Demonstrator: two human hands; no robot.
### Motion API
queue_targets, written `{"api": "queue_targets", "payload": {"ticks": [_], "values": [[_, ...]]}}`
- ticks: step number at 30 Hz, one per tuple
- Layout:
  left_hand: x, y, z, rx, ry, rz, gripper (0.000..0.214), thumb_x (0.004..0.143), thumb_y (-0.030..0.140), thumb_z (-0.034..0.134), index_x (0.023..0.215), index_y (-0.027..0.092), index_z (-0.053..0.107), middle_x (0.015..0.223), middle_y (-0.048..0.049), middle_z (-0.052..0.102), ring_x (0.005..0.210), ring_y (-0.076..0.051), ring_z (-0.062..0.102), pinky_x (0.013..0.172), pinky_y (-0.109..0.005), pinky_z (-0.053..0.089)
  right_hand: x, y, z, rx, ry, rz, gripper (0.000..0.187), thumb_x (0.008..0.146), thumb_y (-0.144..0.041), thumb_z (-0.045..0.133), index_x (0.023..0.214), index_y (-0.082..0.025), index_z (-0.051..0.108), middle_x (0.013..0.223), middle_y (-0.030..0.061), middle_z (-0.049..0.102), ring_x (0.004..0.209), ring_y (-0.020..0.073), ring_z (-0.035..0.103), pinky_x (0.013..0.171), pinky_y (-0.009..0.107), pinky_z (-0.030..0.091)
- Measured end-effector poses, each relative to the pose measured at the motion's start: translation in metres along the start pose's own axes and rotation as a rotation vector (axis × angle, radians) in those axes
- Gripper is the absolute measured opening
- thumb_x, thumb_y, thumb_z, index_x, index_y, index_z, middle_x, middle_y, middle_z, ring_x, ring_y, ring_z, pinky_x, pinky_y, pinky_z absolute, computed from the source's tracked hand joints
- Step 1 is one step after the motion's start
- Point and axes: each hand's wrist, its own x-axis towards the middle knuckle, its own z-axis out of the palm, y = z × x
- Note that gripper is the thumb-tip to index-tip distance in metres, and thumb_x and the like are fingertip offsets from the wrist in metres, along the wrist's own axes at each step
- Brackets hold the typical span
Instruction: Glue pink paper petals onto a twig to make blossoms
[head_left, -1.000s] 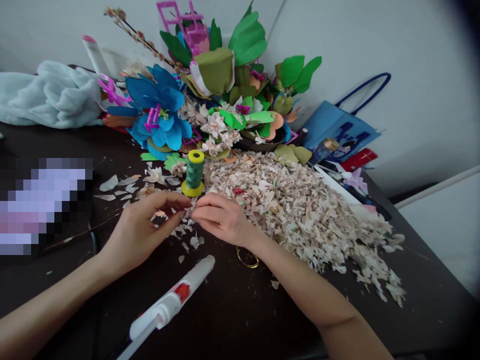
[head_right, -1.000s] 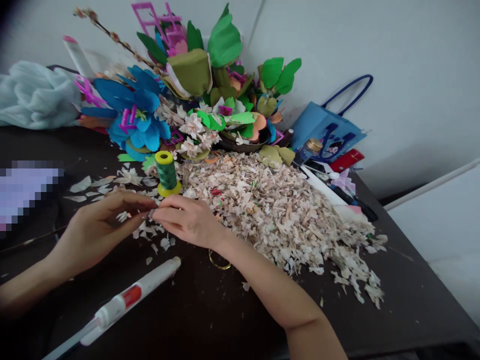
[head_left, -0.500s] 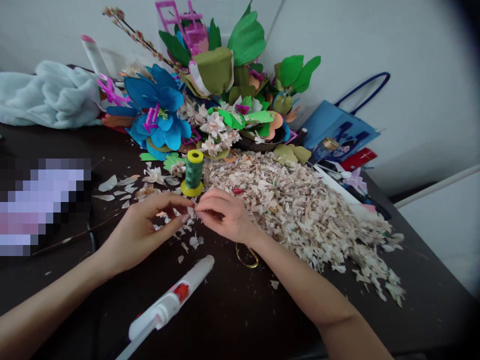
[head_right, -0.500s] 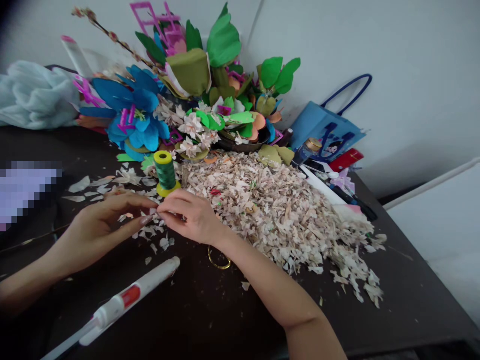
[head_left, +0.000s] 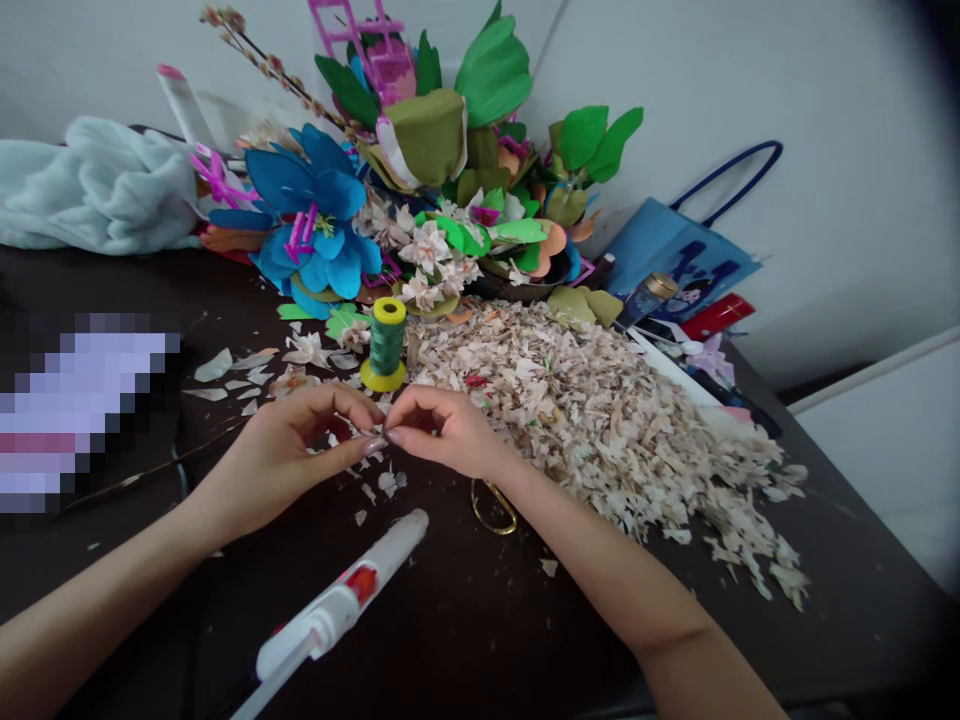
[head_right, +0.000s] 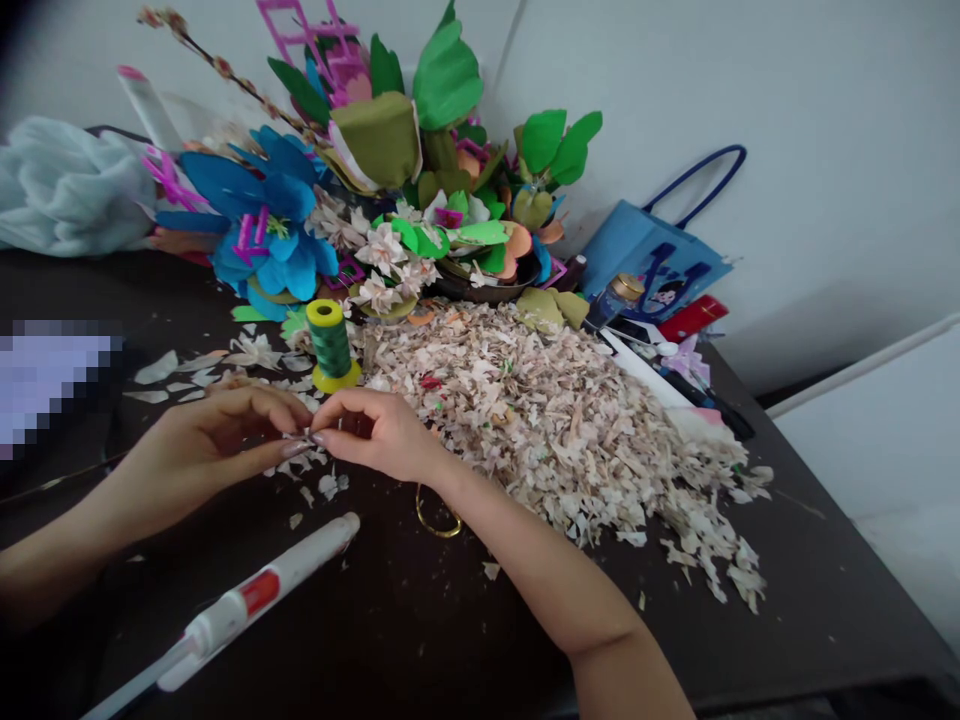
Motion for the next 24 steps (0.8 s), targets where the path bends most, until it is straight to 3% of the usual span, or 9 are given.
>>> {"api": "queue_targets", "payload": {"ticks": [6,12,18,24], "values": [[0.004,-0.003,-0.003,-0.144,-0.043,-0.227,0.016,0.075,0.036,0.069,0.078,0.021,0.064,0.08,-0.0016,0.065,0.071,-0.014,0.057,0.064,-0.025,0.047,0.001,0.007,0.002,0.403,-0.022,0.169,0.014,0.08,-0.03,0.066,0.084,-0.019,0.058,0.062,-0.006,0.05,0.049,0.0067,0.044,0.043,0.02,0.035],[0.002,-0.005,-0.001,-0.257,-0.055,-0.348,0.022,0.077,0.045,0.065,0.077,0.024,0.065,0.072,0.0,0.061,0.064,-0.015,0.052,0.057,-0.027,0.045,0.002,0.012,0.009,0.663,-0.035,0.318,0.019,0.085,-0.037,0.061,0.085,-0.018,0.059,0.071,-0.003,0.056,0.048,0.005,0.044,0.04,0.019,0.032],[0.001,-0.009,0.001,-0.438,-0.065,-0.462,0.022,0.073,0.045,0.07,0.08,0.024,0.067,0.077,-0.0008,0.061,0.069,-0.015,0.057,0.061,-0.028,0.05,0.002,0.012,0.015,0.758,-0.033,0.355,0.024,0.074,-0.033,0.074,0.084,-0.019,0.057,0.065,-0.006,0.053,0.046,0.004,0.04,0.039,0.018,0.029],[0.001,-0.009,0.002,-0.439,-0.055,-0.473,0.023,0.073,0.044,0.069,0.082,0.023,0.068,0.08,-0.0023,0.065,0.07,-0.016,0.059,0.062,-0.028,0.05,0.002,0.011,0.016,0.804,-0.011,0.377,0.018,0.077,-0.027,0.071,0.08,-0.018,0.057,0.059,-0.0063,0.052,0.044,0.0042,0.04,0.038,0.017,0.025]]}}
